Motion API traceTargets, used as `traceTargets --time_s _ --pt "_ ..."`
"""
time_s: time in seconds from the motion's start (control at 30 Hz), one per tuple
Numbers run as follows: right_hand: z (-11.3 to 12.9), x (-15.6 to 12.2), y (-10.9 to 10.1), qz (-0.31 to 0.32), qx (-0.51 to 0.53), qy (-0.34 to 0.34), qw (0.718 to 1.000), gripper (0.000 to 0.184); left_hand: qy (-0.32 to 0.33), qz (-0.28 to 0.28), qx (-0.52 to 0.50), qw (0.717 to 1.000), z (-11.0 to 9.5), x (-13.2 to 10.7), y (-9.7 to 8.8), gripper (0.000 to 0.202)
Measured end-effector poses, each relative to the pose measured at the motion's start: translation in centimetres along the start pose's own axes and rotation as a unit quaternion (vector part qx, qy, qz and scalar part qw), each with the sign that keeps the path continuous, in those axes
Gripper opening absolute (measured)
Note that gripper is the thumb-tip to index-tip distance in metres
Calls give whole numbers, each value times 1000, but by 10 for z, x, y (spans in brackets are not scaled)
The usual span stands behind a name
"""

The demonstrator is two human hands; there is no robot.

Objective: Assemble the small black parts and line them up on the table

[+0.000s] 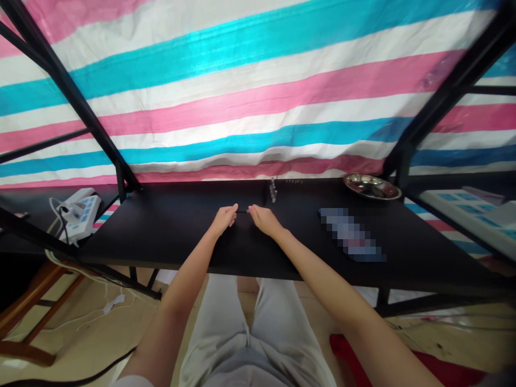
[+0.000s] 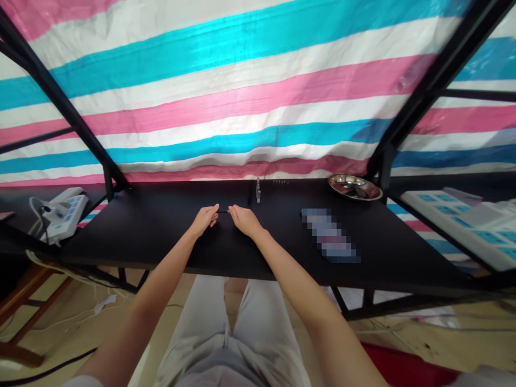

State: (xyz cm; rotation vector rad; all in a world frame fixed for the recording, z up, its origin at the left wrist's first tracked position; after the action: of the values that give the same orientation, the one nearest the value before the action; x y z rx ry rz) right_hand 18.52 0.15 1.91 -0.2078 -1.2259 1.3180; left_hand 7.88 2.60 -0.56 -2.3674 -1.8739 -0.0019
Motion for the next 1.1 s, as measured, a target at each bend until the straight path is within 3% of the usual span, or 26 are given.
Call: traceTargets --time_s 0.73,1.1 --pt "-2 -4 -13 -31 77 17 996 25 -9 -59 -34 998 7 7 -18 39" --pt "-3 -3 -5 -12 41 -15 999 24 33 -34 -9 999 1 6 -12 41"
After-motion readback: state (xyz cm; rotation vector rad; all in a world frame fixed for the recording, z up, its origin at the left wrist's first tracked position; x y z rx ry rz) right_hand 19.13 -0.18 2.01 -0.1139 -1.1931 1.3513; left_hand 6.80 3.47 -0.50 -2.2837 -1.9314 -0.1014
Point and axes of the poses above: each hand's wrist, its own x-axis towards the middle knuckle, its own y-axis out of the palm, z = x × y, the point moved 10 cm from there along x, towards the middle knuckle, and after that the axes turned 5 degrees about -z, right-handed, at the moved point
